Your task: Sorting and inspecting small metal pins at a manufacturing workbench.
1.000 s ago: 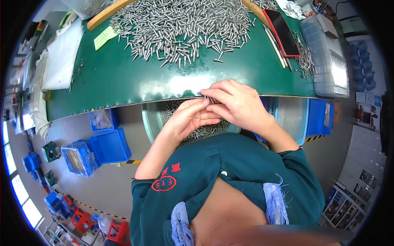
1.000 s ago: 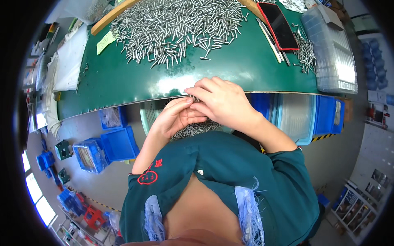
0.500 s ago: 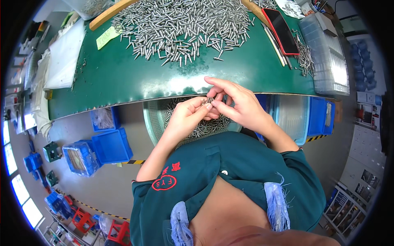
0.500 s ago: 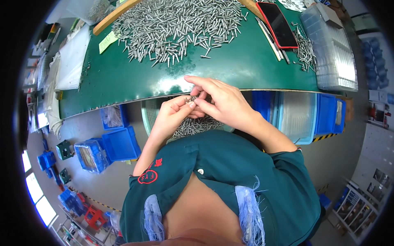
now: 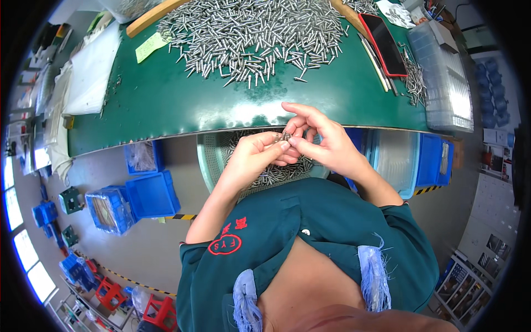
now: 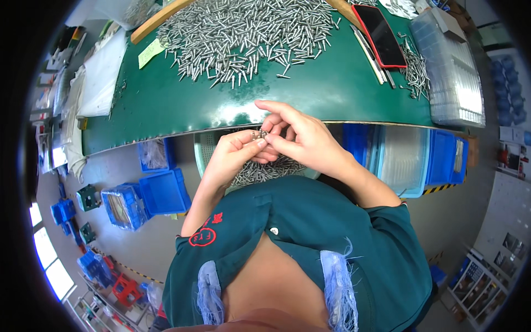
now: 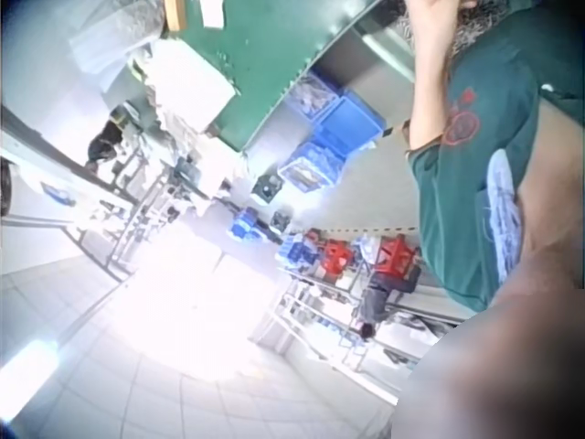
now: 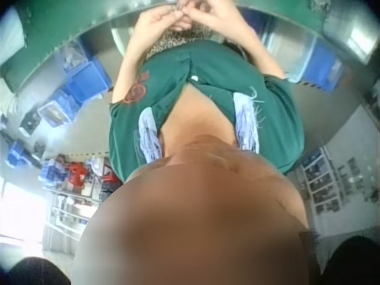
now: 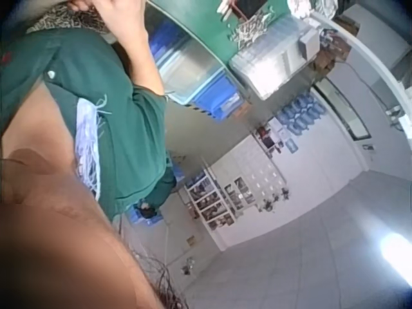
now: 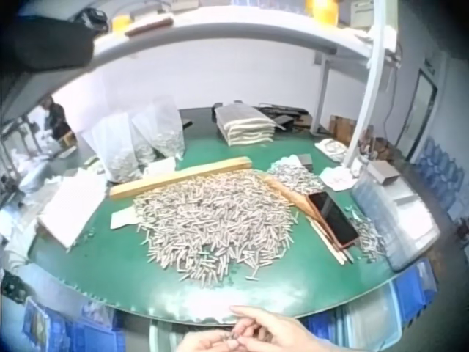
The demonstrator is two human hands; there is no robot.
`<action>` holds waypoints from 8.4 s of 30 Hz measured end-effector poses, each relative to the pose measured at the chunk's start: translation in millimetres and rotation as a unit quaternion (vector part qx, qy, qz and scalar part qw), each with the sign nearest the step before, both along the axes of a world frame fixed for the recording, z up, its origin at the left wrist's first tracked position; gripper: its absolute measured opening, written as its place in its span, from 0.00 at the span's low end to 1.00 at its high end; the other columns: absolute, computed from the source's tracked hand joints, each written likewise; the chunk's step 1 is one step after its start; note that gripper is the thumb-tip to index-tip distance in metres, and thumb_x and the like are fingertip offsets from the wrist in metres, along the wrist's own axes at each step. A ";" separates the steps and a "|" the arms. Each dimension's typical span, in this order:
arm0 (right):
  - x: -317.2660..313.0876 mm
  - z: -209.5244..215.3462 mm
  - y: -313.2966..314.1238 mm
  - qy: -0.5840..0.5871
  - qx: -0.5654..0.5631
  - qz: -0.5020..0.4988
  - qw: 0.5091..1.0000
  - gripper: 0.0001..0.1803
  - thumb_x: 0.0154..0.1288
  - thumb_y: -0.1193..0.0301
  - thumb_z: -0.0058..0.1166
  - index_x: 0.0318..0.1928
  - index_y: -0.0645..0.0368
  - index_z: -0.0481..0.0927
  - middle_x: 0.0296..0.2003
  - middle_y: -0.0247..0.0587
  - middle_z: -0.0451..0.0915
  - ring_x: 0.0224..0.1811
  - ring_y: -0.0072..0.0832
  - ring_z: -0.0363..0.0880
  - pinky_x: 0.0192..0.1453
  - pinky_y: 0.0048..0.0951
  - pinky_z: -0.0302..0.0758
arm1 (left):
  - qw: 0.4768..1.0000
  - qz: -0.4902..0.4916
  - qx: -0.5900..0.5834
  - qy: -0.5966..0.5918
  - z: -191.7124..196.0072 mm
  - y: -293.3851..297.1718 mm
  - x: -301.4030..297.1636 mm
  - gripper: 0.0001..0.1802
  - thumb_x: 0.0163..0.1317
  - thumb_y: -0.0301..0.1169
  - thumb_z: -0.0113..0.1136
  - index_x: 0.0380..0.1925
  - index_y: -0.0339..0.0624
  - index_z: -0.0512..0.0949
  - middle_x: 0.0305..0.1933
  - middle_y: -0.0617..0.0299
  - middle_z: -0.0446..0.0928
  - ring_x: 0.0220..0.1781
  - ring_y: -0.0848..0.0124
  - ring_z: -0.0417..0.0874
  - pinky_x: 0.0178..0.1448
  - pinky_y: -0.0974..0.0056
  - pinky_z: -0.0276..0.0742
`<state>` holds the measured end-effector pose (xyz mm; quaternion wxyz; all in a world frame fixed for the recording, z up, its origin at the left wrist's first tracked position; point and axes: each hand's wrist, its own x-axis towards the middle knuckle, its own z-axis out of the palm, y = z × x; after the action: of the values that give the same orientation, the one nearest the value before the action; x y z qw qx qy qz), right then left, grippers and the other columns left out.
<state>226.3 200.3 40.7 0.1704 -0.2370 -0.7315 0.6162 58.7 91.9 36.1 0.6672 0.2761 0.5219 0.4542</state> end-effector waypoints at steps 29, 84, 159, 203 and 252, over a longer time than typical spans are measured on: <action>-9.1 -8.4 -8.3 -0.035 -0.354 0.126 0.926 0.12 0.70 0.68 0.56 0.49 0.60 0.82 0.40 0.27 0.80 0.41 0.14 0.77 0.44 0.18 0.74 | 0.983 0.086 0.112 0.114 9.7 -30.1 -48.4 0.13 0.70 0.23 0.53 0.51 0.28 0.77 0.43 0.51 0.84 0.45 0.70 0.85 0.53 0.66 0.81; -38.0 -1.9 35.1 -0.084 0.455 -0.046 0.885 0.15 0.56 0.64 0.66 0.43 0.52 0.82 0.36 0.33 0.76 0.40 0.32 0.79 0.43 0.34 0.77 | 0.711 0.055 0.242 0.658 2.3 24.0 -23.7 0.05 0.58 0.31 0.65 0.35 0.47 0.82 0.34 0.65 0.74 0.40 0.64 0.74 0.46 0.58 0.66; -5.4 -10.4 2.2 0.069 -0.527 0.026 0.847 0.12 0.71 0.65 0.54 0.47 0.60 0.79 0.36 0.32 0.81 0.35 0.17 0.78 0.38 0.17 0.74 | 0.992 -0.014 0.073 0.103 23.5 -16.2 -10.5 0.12 0.66 0.29 0.61 0.45 0.34 0.81 0.37 0.56 0.86 0.39 0.74 0.87 0.45 0.69 0.82; -18.9 9.1 30.4 -0.053 0.259 -0.045 0.963 0.10 0.65 0.69 0.59 0.45 0.56 0.82 0.37 0.38 0.80 0.36 0.31 0.81 0.40 0.30 0.77 | 0.843 0.151 0.106 0.506 19.6 -4.9 -55.3 0.07 0.67 0.30 0.56 0.36 0.39 0.82 0.29 0.60 0.81 0.28 0.71 0.81 0.36 0.64 0.77; -35.0 0.3 27.0 -0.103 0.418 -0.008 0.903 0.18 0.57 0.64 0.65 0.48 0.53 0.80 0.40 0.36 0.78 0.42 0.36 0.80 0.43 0.35 0.76 | 0.700 0.010 0.240 0.673 1.2 18.7 -28.8 0.05 0.58 0.29 0.64 0.35 0.47 0.81 0.38 0.65 0.78 0.41 0.62 0.75 0.45 0.59 0.66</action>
<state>191.4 227.3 41.0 0.1825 -0.2117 -0.9334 0.2251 29.9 110.6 37.3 0.0451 0.6535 0.7080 0.2639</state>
